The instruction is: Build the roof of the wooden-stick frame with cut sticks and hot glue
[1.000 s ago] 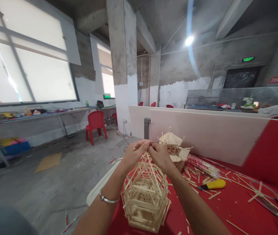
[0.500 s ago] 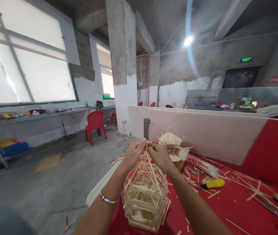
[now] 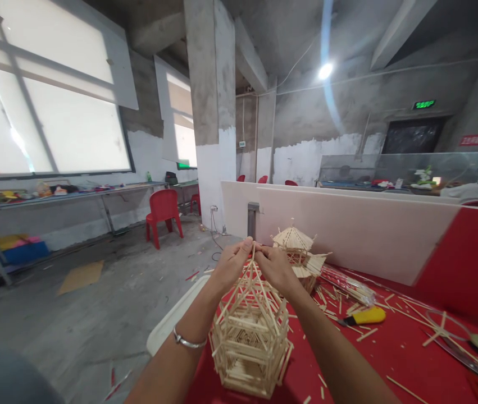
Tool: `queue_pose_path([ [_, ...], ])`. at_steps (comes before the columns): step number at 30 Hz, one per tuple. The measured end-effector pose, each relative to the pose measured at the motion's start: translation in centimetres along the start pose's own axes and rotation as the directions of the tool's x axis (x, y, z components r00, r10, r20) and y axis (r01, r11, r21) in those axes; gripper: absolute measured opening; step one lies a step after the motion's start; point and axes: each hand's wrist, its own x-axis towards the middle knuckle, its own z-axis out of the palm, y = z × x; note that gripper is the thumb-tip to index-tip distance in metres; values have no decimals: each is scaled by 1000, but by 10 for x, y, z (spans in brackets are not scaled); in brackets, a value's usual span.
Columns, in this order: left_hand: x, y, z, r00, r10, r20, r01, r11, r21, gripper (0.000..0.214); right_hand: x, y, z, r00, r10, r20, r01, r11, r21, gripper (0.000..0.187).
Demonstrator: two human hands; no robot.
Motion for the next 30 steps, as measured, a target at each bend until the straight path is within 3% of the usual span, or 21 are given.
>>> queue_pose_path([
  [30, -1, 5, 1, 999, 30, 15, -30, 999, 22, 52, 0, 2, 1, 1000, -8, 0, 8, 1000, 17, 35],
])
